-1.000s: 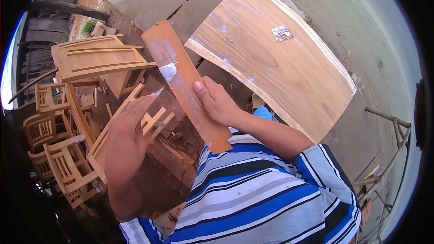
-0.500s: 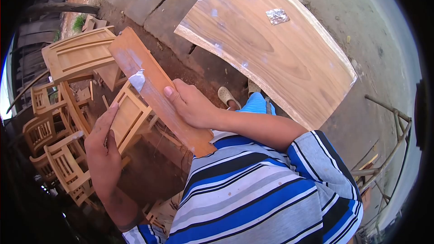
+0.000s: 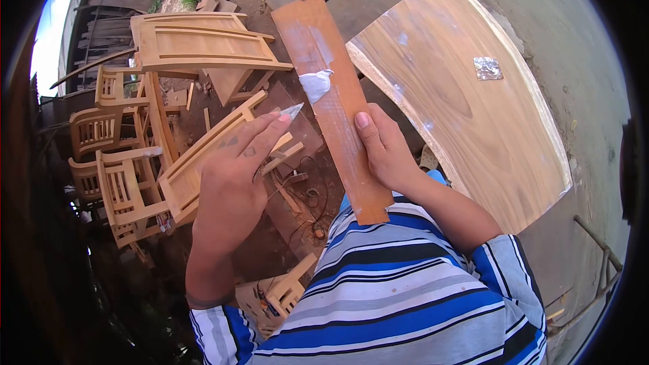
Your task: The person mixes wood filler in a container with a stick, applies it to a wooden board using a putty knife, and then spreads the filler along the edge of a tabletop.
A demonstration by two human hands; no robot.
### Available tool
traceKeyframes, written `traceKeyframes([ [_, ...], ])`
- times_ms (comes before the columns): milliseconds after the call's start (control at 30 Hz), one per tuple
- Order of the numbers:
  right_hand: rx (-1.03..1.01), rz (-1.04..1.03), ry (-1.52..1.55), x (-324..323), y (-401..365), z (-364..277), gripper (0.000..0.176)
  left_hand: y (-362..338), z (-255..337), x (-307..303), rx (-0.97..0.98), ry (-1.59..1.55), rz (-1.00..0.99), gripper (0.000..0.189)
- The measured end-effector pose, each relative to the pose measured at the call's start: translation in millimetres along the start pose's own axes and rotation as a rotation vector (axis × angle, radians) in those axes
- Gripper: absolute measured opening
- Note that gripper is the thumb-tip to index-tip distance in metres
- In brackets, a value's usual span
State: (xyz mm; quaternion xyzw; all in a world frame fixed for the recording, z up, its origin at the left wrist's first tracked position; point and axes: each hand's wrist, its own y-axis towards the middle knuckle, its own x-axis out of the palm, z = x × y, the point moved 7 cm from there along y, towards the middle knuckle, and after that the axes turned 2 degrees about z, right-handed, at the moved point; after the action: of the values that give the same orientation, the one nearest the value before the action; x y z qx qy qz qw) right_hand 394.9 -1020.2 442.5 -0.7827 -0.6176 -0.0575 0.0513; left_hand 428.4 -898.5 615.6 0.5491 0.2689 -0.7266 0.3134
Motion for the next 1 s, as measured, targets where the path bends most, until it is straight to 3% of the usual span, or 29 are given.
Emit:
traceKeyframes([
  [200, -0.015, -0.001, -0.087, -7.7, -0.4, -4.2, 0.039, 23.9, 23.6, 6.2, 0.183, 0.146, -0.016, 0.056],
  [400, -0.009, -0.030, -0.151, -12.6, 0.5, -12.6, 0.036, 43.1, 24.8, 15.0, 0.228, 0.152, -0.104, 0.052],
  [600, 0.046, -0.045, -0.152, -12.0, 1.1, 2.0, 0.036, 49.1, 16.2, 29.1, 0.099, 0.027, -0.327, 0.051],
  [767, 0.090, -0.028, -0.115, -11.7, 1.3, 16.9, 0.038, 48.4, 13.8, 35.1, 0.101, -0.102, -0.354, 0.049],
  [900, 0.045, 0.026, -0.032, -16.5, 4.5, 14.5, 0.042, 47.9, 11.1, 16.4, 0.028, -0.326, -0.249, 0.046],
  [1000, 0.075, 0.014, 0.006, -18.0, 7.7, 18.1, 0.046, 36.9, 7.7, 17.6, 0.038, -0.315, -0.087, 0.044],
])
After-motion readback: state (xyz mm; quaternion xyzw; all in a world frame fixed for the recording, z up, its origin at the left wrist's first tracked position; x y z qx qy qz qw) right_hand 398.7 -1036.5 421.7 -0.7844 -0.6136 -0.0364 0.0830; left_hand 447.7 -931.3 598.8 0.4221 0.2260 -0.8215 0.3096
